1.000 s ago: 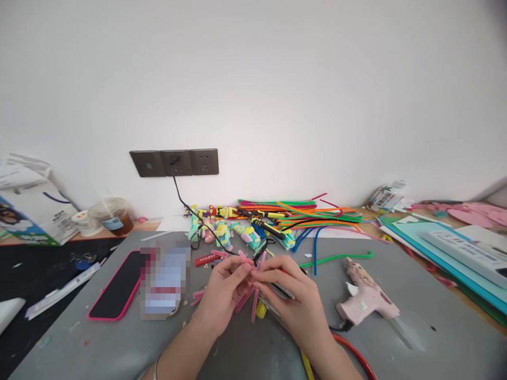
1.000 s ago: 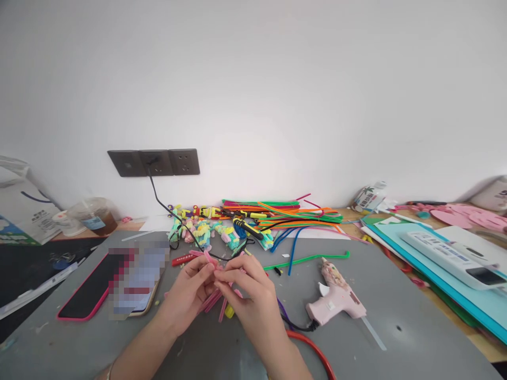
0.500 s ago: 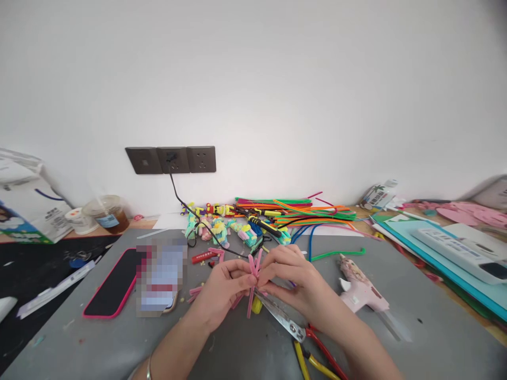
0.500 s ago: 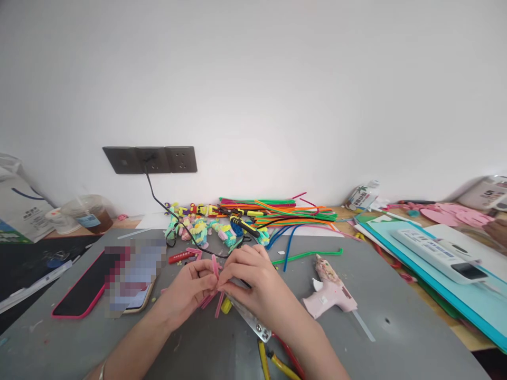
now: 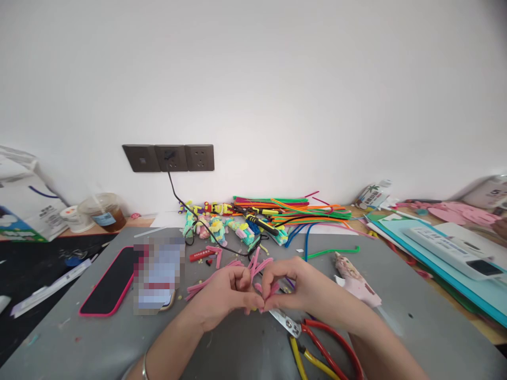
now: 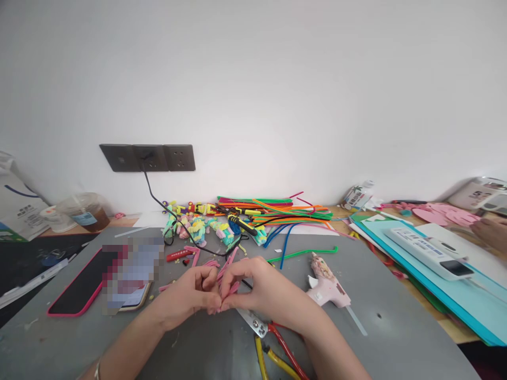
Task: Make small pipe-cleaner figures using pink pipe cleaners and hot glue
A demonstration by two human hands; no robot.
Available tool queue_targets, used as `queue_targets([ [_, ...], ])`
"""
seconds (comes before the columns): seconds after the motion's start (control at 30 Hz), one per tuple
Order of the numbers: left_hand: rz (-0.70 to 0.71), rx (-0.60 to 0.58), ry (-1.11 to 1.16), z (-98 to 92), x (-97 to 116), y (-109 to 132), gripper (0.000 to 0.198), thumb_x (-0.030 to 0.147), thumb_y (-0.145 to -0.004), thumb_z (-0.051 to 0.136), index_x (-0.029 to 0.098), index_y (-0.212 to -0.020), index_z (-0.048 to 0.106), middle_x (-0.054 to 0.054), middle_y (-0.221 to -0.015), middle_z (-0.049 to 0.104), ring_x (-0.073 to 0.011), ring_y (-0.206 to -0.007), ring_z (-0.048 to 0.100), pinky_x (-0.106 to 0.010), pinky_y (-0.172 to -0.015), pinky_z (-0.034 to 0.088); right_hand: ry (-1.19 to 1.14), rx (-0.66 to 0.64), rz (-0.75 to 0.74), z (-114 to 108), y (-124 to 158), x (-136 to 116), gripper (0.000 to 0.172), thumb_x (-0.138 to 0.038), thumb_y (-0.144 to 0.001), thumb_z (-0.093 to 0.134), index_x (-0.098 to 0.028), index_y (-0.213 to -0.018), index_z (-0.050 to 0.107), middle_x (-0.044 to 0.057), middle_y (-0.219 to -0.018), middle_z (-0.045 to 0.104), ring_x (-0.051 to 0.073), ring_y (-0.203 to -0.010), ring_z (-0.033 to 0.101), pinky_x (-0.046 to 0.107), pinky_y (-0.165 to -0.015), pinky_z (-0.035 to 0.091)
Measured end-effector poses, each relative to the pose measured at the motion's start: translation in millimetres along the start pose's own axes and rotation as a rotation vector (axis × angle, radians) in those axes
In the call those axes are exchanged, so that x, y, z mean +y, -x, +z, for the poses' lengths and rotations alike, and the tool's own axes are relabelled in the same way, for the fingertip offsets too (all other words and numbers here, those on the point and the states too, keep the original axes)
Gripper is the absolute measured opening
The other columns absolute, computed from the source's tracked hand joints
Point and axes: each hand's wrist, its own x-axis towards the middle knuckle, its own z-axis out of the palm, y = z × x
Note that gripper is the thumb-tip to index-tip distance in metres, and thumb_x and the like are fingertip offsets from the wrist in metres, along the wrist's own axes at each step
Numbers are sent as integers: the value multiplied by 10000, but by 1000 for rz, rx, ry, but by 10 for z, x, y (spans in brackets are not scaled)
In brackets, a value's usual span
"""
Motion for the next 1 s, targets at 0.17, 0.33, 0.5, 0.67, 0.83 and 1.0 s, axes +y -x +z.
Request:
queue_targets([
  [0.17, 75, 38, -64, -37, -6, -24, 409, 328, -634, 896, 170, -707, 525, 22, -594, 644, -82, -491, 535, -184, -462, 386, 117, 141, 44, 37, 0, 139, 91, -198, -855, 730, -227, -771, 710, -11, -786, 729, 181, -749, 663, 266, -704, 496],
  [0.33, 95, 86, -108, -75, -19, -55, 334, 331, -683, 862, 157, -744, 582, 32, -585, 625, -62, -469, 481, -170, -452, 356, 348, 215, -18, 79, 34, 250, 104, -271, -922, 673, -223, -830, 667, -2, -818, 714, 190, -797, 603, 289, -766, 433],
  [0.5, 204, 123, -327, -59, -3, -55, 199, 313, -735, 793, 142, -738, 691, 11, -600, 631, -76, -482, 466, -195, -466, 349, 376, 227, -23, 70, 38, 296, 104, -221, -962, 593, -223, -872, 643, 0, -852, 697, 183, -806, 603, 279, -761, 411],
  [0.67, 339, 253, -590, -31, 8, -32, 131, 287, -790, 710, 164, -749, 732, -6, -657, 680, -105, -535, 497, -223, -517, 357, 416, 257, -87, 76, -8, 277, 142, -201, -969, 557, -213, -842, 619, -2, -814, 682, 168, -734, 585, 279, -735, 390],
  [0.83, 441, 308, -854, -64, 5, -32, 162, 271, -860, 636, 180, -756, 720, -17, -764, 737, -130, -603, 570, -236, -559, 382, 310, 291, -53, 128, -68, 296, 127, -196, -935, 575, -204, -824, 637, 1, -788, 680, 168, -738, 593, 261, -700, 405],
  [1.0, 449, 333, -1078, -105, -15, -49, 141, 227, -904, 584, 204, -841, 708, -18, -874, 753, -182, -809, 653, -266, -704, 430, 182, 272, 28, 39, -134, 392, 134, -247, -910, 575, -199, -813, 653, 13, -801, 697, 183, -770, 631, 262, -707, 455],
])
